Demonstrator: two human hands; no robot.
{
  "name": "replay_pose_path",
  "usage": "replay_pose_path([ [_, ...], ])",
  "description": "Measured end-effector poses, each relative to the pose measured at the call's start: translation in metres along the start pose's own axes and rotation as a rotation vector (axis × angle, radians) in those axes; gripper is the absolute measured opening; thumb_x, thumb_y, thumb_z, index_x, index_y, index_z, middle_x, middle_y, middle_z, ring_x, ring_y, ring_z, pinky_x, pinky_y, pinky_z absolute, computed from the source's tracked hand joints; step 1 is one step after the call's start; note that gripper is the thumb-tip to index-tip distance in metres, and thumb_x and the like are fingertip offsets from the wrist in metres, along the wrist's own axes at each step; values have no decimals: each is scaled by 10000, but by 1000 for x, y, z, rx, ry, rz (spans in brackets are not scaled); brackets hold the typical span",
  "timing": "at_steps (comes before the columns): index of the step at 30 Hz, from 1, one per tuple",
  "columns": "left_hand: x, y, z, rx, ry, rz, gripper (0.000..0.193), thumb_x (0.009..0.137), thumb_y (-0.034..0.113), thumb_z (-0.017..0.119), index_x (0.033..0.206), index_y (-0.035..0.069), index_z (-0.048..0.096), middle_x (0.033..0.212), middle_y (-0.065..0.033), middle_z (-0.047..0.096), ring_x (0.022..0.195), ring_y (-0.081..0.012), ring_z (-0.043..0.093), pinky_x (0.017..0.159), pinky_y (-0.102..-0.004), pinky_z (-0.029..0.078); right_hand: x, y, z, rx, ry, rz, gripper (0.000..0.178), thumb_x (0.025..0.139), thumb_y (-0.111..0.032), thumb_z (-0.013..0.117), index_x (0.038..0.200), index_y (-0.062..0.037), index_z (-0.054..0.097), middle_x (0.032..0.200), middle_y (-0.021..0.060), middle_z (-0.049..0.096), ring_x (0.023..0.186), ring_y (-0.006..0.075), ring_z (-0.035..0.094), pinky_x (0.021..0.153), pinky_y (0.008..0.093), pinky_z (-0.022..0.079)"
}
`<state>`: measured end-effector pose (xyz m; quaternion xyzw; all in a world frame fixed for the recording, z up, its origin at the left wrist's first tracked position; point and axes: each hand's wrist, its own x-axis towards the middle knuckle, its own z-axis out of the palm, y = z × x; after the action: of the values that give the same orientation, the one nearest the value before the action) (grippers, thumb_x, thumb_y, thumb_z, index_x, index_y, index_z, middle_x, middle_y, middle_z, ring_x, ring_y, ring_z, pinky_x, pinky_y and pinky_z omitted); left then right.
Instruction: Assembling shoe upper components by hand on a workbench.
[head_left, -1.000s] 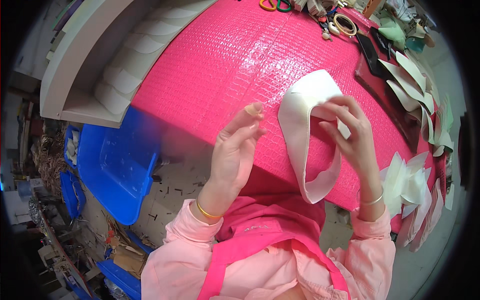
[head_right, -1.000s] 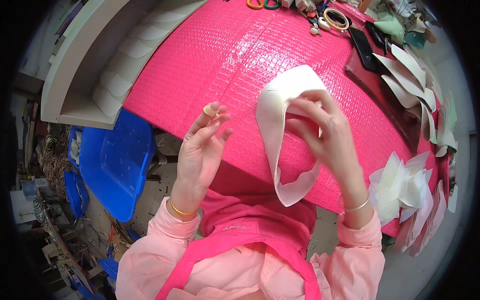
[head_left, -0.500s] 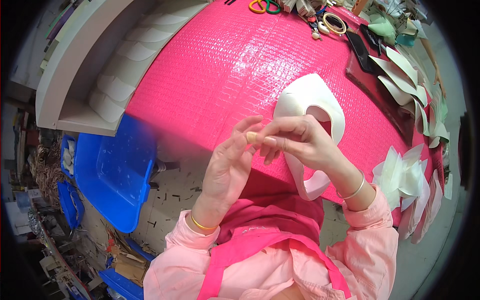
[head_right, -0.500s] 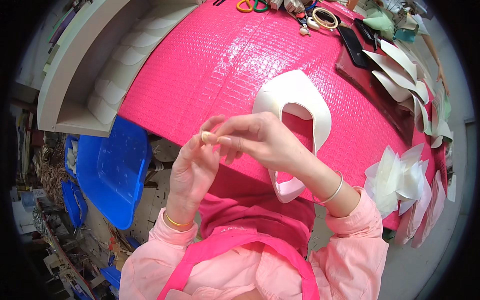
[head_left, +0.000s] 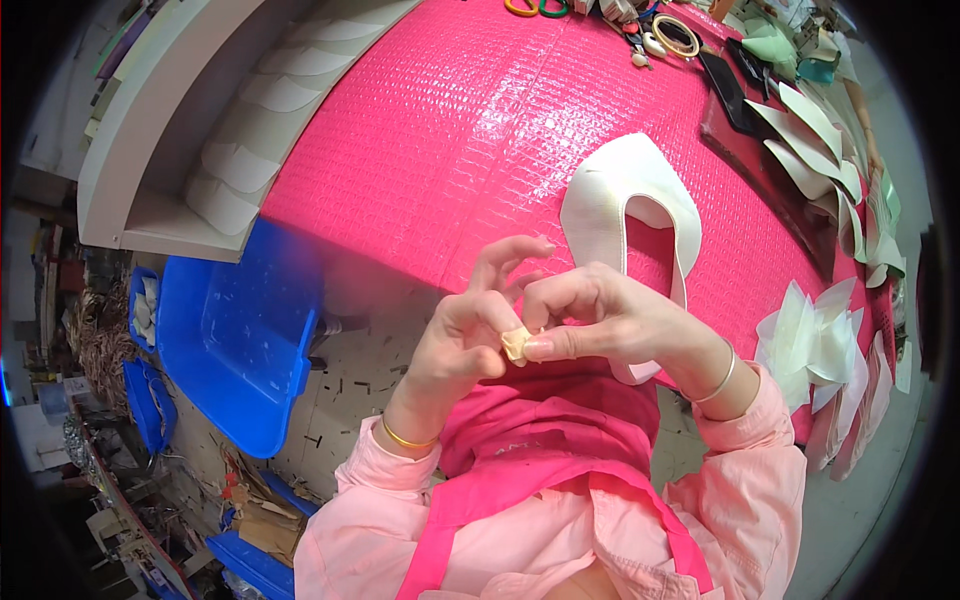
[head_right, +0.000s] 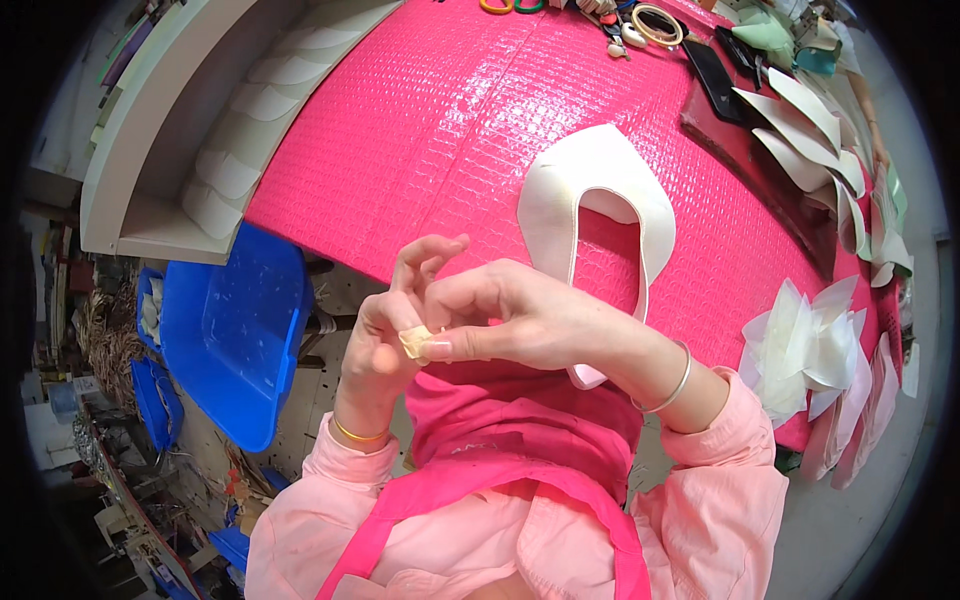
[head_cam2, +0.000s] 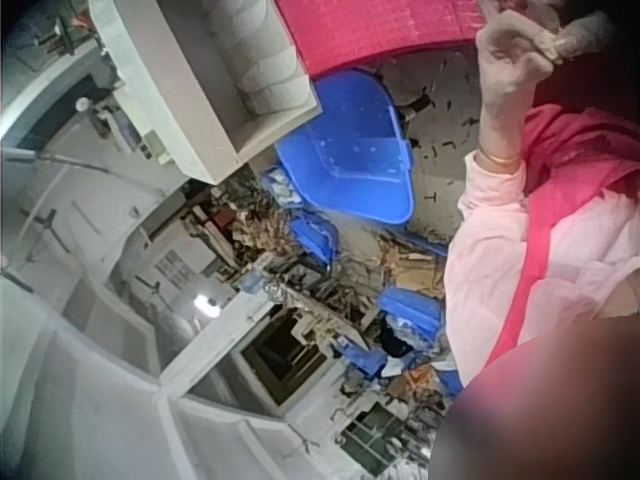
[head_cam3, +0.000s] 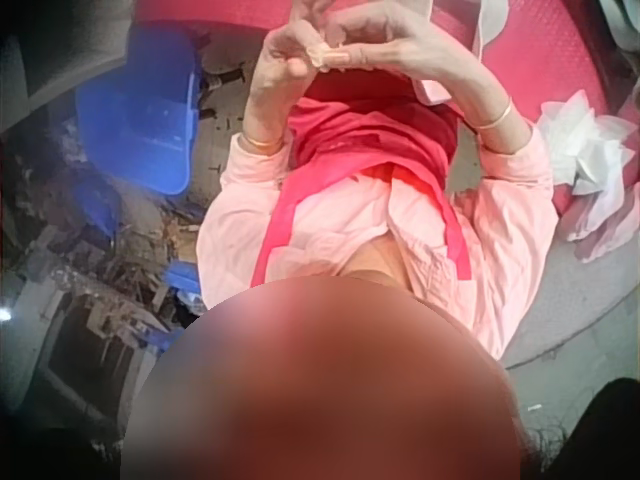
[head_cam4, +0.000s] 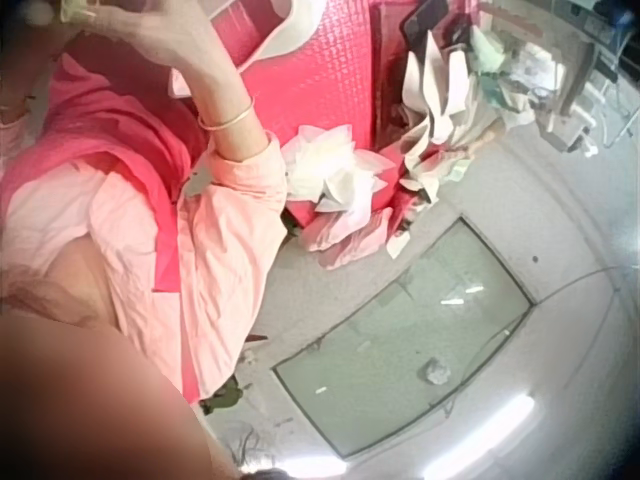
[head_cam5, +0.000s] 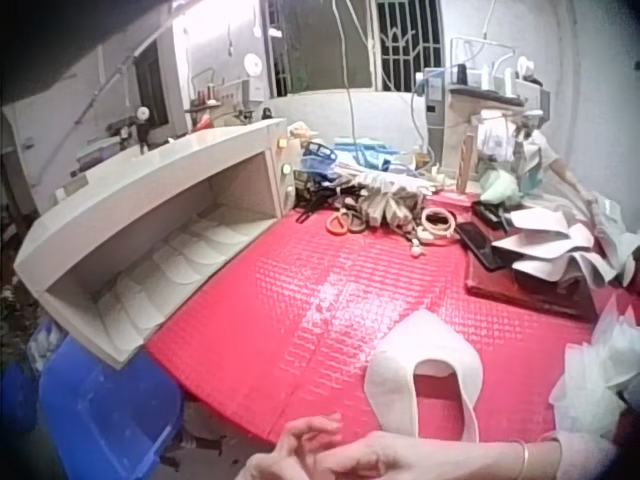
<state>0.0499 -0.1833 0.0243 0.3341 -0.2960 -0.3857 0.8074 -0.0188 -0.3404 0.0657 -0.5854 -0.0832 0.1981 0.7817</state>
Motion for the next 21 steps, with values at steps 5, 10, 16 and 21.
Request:
replay_pose_path([
  [5, -1, -5, 5, 13, -12, 161, 178, 709, 244, 702, 618, 129, 601, 1283, -74, 331, 1259, -341, 239, 1015, -488, 260, -7, 14, 29, 419, 180, -14, 109, 808, -92, 582, 762, -5, 537, 722, 14, 514, 662, 67, 467, 590, 201, 342],
  [10, -12, -8, 5, -29, -340, 422, 119, 709, 139, 700, 651, 64, 626, 1131, -165, 435, 1229, -410, 245, 1014, -505, 210, -16, 22, 66, 771, 126, 1, 107, 816, -130, 570, 759, -42, 545, 727, 2, 558, 605, 38, 443, 541, 170, 328],
  [16, -25, 4, 11, 68, -771, 241, 90, 704, 107, 683, 677, 60, 611, 1072, -180, 484, 1160, -416, 324, 961, -512, 252, -38, 32, 70, 360, -155, 25, 145, 834, -159, 554, 781, -25, 534, 712, -13, 504, 630, 51, 439, 568, 199, 363],
  [21, -37, 22, 20, 143, -508, -22, 223, 618, 169, 765, 566, 98, 560, 1024, -128, 513, 1144, -369, 339, 1011, -516, 187, -37, 24, 61, 90, -133, 8, 198, 851, -188, 551, 726, -40, 513, 649, 18, 481, 595, 123, 461, 550, 261, 369],
])
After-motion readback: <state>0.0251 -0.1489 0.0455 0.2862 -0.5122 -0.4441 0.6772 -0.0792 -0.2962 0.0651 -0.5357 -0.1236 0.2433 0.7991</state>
